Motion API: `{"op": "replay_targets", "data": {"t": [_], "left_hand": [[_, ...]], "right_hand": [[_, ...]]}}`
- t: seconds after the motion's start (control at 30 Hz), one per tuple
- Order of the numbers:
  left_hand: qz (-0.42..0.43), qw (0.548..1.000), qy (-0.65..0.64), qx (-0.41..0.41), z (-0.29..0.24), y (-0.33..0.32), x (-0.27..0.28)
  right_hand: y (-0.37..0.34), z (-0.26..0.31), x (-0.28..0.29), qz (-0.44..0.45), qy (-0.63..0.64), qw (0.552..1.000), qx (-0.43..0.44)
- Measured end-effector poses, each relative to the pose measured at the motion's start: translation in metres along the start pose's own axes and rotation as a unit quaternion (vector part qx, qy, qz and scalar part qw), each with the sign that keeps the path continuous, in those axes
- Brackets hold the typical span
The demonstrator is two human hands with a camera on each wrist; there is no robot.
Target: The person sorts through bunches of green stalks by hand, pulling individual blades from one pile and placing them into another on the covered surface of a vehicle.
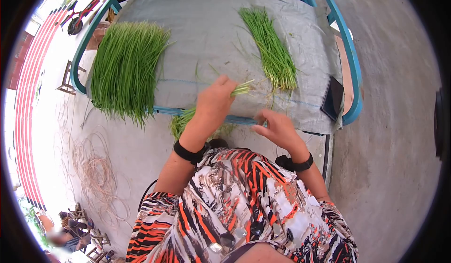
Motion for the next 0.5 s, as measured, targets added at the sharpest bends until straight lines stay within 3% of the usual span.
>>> {"op": "replay_targets", "data": {"t": [0.13, 0.23, 0.33, 0.5], "left_hand": [[0.008, 0.999, -0.009, -0.03, -0.015, -0.004, -0.006], [0.015, 0.998, -0.026, -0.061, -0.024, -0.009, -0.013], [-0.015, 0.993, -0.053, -0.109, -0.032, -0.015, -0.018], [0.015, 0.987, -0.004, -0.159, -0.037, -0.02, -0.025]], "right_hand": [[0.013, 0.012, 0.01, -0.142, -0.009, 0.99, -0.021], [0.02, 0.009, 0.004, -0.119, -0.012, 0.993, 0.021], [0.016, 0.003, 0.002, -0.094, 0.013, 0.995, 0.0], [0.014, 0.0, 0.001, -0.086, -0.074, 0.99, 0.079]]}}
Point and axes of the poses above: each hand's wrist, its own y-axis towards the middle knuckle, its own x-axis out of the back of the hand, z = x × y, the point moved 6 cm from there along y, towards the middle knuckle, and after that the axes turned 10 degrees about -z, right-handed, at the moved point
